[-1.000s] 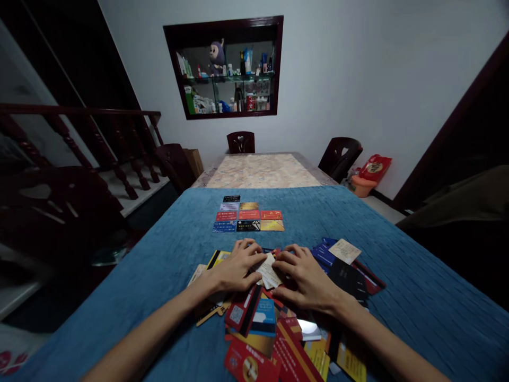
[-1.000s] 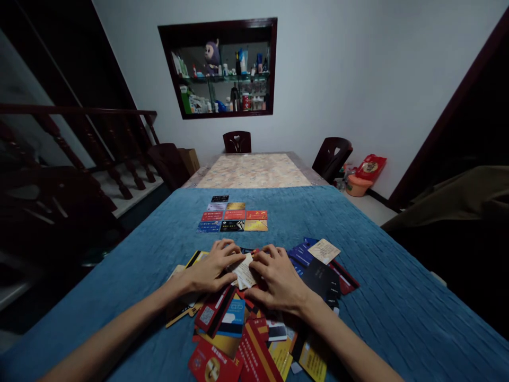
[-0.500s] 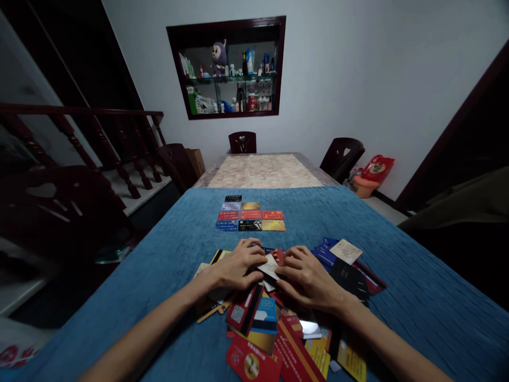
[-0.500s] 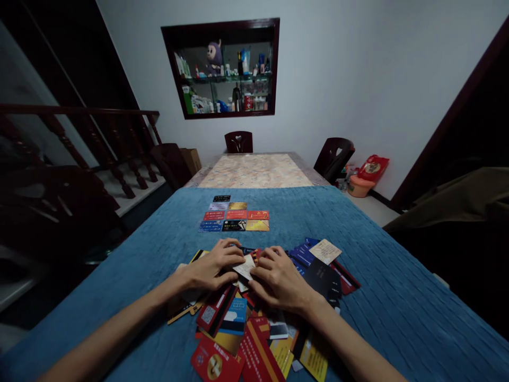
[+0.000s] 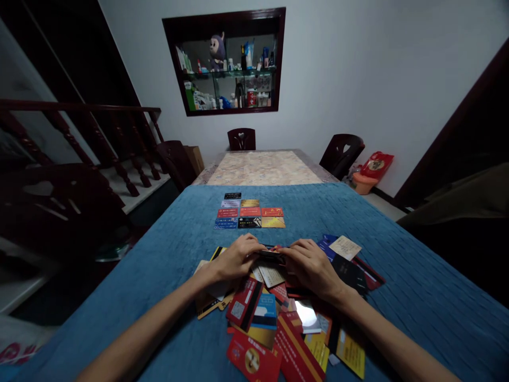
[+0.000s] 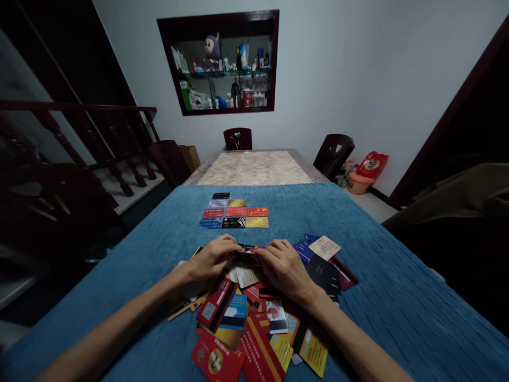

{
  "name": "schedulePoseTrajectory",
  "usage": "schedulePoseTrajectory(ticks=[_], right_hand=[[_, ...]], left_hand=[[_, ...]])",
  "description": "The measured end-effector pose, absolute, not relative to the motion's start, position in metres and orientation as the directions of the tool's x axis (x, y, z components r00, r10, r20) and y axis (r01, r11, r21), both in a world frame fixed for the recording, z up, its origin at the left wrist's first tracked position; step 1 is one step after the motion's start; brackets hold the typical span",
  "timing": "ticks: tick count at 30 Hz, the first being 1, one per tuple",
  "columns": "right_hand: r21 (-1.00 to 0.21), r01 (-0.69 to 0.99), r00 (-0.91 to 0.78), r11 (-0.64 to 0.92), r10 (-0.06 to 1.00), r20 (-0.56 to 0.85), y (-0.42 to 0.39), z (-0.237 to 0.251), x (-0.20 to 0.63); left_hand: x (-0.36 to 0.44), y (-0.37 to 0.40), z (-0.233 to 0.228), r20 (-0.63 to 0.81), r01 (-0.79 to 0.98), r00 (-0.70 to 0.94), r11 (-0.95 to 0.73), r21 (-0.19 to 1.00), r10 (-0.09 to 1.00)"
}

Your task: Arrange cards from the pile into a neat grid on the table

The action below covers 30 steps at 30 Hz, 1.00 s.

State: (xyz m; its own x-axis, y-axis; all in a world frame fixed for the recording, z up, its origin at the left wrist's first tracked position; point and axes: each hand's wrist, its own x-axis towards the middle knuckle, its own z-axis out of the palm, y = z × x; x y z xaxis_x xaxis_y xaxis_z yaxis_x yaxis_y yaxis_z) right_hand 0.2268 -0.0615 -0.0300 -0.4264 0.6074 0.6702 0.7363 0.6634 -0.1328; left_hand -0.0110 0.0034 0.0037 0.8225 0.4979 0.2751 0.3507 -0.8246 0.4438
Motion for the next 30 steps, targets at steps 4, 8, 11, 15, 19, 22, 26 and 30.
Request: schedulePoseTrajectory(ticks=[4, 8, 11, 15, 19, 22, 26, 30], right_hand=[[-0.146, 0.756, -0.405, 0.638, 0.632, 0.661, -0.0597, -0.0316, 0.2279], [-0.127, 0.759, -0.416, 0.638, 0.626, 0.660, -0.0598, -0.0307, 0.2273], [-0.128, 0.764, -0.417, 0.633, 0.635, 0.651, -0.0595, -0.0316, 0.2268], [-0.119, 0.777, -0.418, 0.619, 0.647, 0.637, -0.0581, -0.0344, 0.2262], [-0.099, 0.783, -0.423, 0.614, 0.642, 0.640, -0.0575, -0.0349, 0.2253], [-0.086, 0.790, -0.420, 0.607, 0.638, 0.646, -0.0580, -0.0337, 0.2245], [-0.050, 0.800, -0.421, 0.598, 0.619, 0.662, -0.0592, -0.0327, 0.2234], [-0.006, 0.805, -0.440, 0.593, 0.604, 0.665, -0.0598, -0.0325, 0.2230]], left_hand=[[-0.0121, 0.0039, 0.0005, 0.291, 0.363, 0.793, -0.798, 0.481, 0.536], [-0.0125, 0.0051, -0.0015, 0.315, 0.367, 0.776, -0.797, 0.479, 0.547], [-0.0116, 0.0052, -0.0030, 0.329, 0.359, 0.774, -0.802, 0.477, 0.542], [-0.0099, 0.0039, -0.0055, 0.334, 0.384, 0.752, -0.790, 0.478, 0.568], [-0.0089, 0.0019, -0.0053, 0.344, 0.388, 0.730, -0.773, 0.501, 0.590], [-0.0080, 0.0001, -0.0038, 0.359, 0.386, 0.707, -0.758, 0.525, 0.609], [-0.0069, -0.0017, -0.0040, 0.378, 0.388, 0.673, -0.739, 0.551, 0.635], [-0.0059, -0.0022, -0.0064, 0.402, 0.384, 0.649, -0.734, 0.560, 0.646]])
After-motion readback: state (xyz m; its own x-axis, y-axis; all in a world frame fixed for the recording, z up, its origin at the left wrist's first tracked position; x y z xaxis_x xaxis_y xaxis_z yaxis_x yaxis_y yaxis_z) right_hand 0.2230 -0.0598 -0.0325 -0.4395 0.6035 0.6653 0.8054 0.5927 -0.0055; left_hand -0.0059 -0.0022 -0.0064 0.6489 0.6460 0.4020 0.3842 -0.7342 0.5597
